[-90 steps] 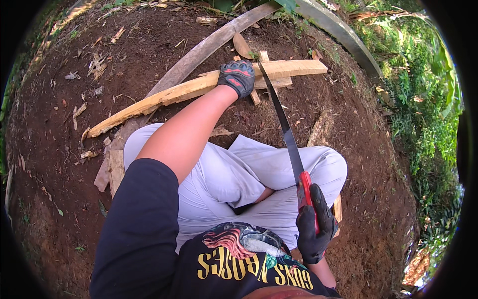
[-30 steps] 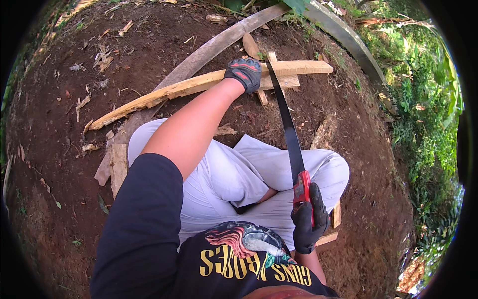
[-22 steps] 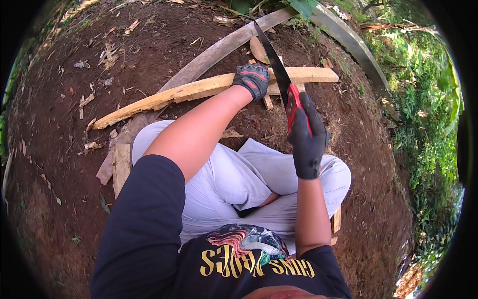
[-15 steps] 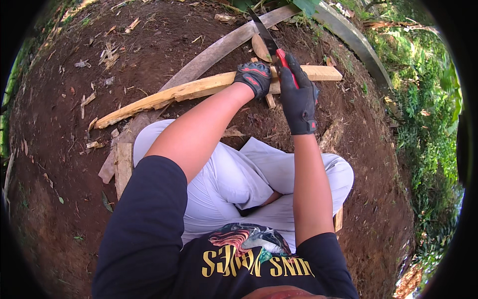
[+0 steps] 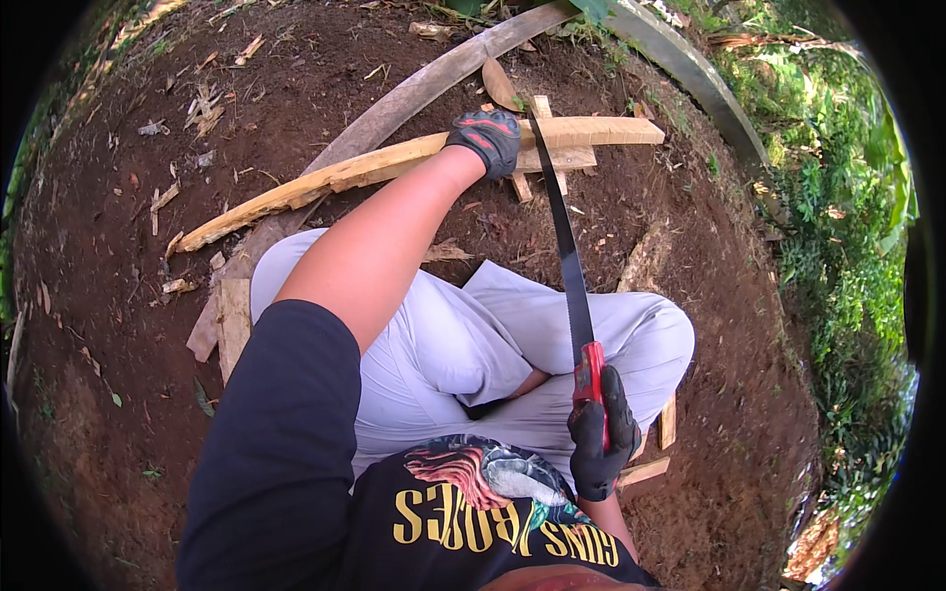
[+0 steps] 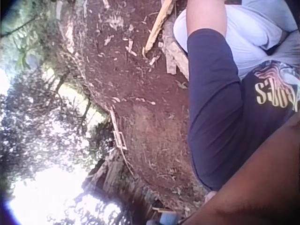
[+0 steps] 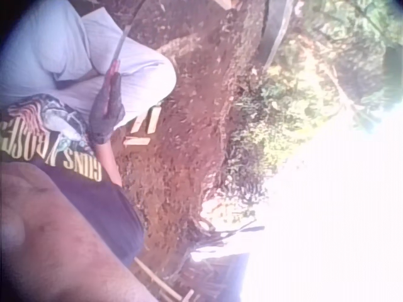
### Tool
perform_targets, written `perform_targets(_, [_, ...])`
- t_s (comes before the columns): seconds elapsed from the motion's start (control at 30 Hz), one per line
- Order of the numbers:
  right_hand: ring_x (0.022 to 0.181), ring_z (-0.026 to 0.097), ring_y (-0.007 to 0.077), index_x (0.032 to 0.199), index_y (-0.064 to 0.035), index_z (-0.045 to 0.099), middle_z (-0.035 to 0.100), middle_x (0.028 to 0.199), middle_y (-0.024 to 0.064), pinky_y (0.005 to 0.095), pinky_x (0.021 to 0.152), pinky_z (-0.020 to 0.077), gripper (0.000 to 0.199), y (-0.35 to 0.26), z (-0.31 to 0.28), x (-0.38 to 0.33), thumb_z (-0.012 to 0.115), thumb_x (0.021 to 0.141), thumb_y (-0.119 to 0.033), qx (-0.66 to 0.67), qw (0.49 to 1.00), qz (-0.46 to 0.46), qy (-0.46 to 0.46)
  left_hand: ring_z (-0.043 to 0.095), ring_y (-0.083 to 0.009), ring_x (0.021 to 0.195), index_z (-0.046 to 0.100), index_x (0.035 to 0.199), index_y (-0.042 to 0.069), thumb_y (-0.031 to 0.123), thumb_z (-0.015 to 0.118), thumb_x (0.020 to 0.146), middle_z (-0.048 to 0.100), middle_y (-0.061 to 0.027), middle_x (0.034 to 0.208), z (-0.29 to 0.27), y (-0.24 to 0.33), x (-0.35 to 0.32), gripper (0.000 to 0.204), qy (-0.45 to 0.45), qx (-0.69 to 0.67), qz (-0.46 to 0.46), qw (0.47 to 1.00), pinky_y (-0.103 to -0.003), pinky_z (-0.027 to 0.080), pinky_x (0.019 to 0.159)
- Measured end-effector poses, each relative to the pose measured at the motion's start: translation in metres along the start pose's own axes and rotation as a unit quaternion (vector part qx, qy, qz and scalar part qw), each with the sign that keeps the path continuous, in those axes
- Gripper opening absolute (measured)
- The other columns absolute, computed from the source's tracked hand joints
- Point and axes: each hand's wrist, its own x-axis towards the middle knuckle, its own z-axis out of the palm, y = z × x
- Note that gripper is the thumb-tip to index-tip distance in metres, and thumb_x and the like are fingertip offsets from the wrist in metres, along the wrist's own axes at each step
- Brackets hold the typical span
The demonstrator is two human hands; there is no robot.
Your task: The person sits cross-legged on the ground and uses a hand saw to cut a piece of wood resting on a makeshift wooden support. They saw through the wood, pause to adjust the piece, and then continue sawing until the cut is complete.
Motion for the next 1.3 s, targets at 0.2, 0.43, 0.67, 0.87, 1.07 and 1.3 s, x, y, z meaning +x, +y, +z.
perform_targets(0.2, [0.096,0.077,0.0249,0.145,-0.0005,0.063,0.076,0.126,0.0206,0.0382,0.082,0.0593,0.044,-0.026,0.043,0.104,0.060,0.104,-0.015,0.097,0.992,0.084,0.008,0.073,-0.0373,0.114,0.072,0.121,0.002,0.017,0.062,0.088,0.073,-0.0227,0.122,0.004,0.005,-0.004,0.037,0.040,0.015,0.004,0.999,-0.051,0.059,0.096])
perform_targets(0.43, [0.114,0.075,0.0295,0.140,-0.0065,0.069,0.077,0.124,0.0205,0.0392,0.099,0.0557,0.041,-0.029,0.126,0.266,0.066,0.102,-0.021,0.087,0.995,-0.030,0.046,0.073,-0.0343,0.116,0.075,0.120,0.005,0.020,0.067,0.088,0.075,-0.0181,0.123,0.001,0.011,-0.002,0.036,0.011,-0.001,-0.013,1.000,-0.051,0.059,0.096])
perform_targets(0.67, [0.115,0.075,0.0329,0.142,-0.0072,0.068,0.074,0.128,0.0213,0.0412,0.097,0.0570,0.040,-0.003,0.108,0.207,0.062,0.104,-0.018,0.060,0.995,-0.063,0.053,0.071,-0.0439,0.114,0.070,0.123,0.000,0.018,0.062,0.088,0.071,-0.0276,0.125,-0.006,0.005,-0.002,0.040,0.002,-0.012,-0.005,1.000,-0.053,0.058,0.099])
perform_targets(0.87, [0.102,0.075,0.0282,0.145,0.0024,0.061,0.072,0.130,0.0237,0.0368,0.083,0.0584,0.044,0.010,0.021,0.037,0.057,0.104,-0.013,-0.049,0.998,-0.042,-0.022,0.070,-0.0452,0.117,0.066,0.124,-0.002,0.017,0.060,0.089,0.070,-0.0304,0.125,-0.001,0.002,0.000,0.040,0.016,-0.010,-0.003,1.000,-0.055,0.056,0.100])
perform_targets(1.07, [0.102,0.073,0.0236,0.144,0.0079,0.061,0.073,0.127,0.0247,0.0360,0.085,0.0580,0.048,0.003,0.002,-0.016,0.055,0.104,-0.017,0.048,0.998,0.048,-0.005,0.070,-0.0457,0.117,0.065,0.124,-0.002,0.018,0.059,0.090,0.070,-0.0303,0.126,-0.008,0.001,-0.002,0.040,-0.001,0.000,0.010,1.000,-0.055,0.057,0.100])
perform_targets(1.3, [0.086,0.076,0.0205,0.145,-0.0043,0.065,0.077,0.122,0.0202,0.0345,0.078,0.0586,0.044,0.002,0.051,0.124,0.063,0.102,-0.012,0.110,0.993,0.048,0.021,0.072,-0.0420,0.114,0.068,0.122,0.001,0.017,0.061,0.088,0.072,-0.0249,0.122,-0.002,0.009,-0.008,0.038,0.024,0.016,0.011,1.000,-0.055,0.058,0.096])
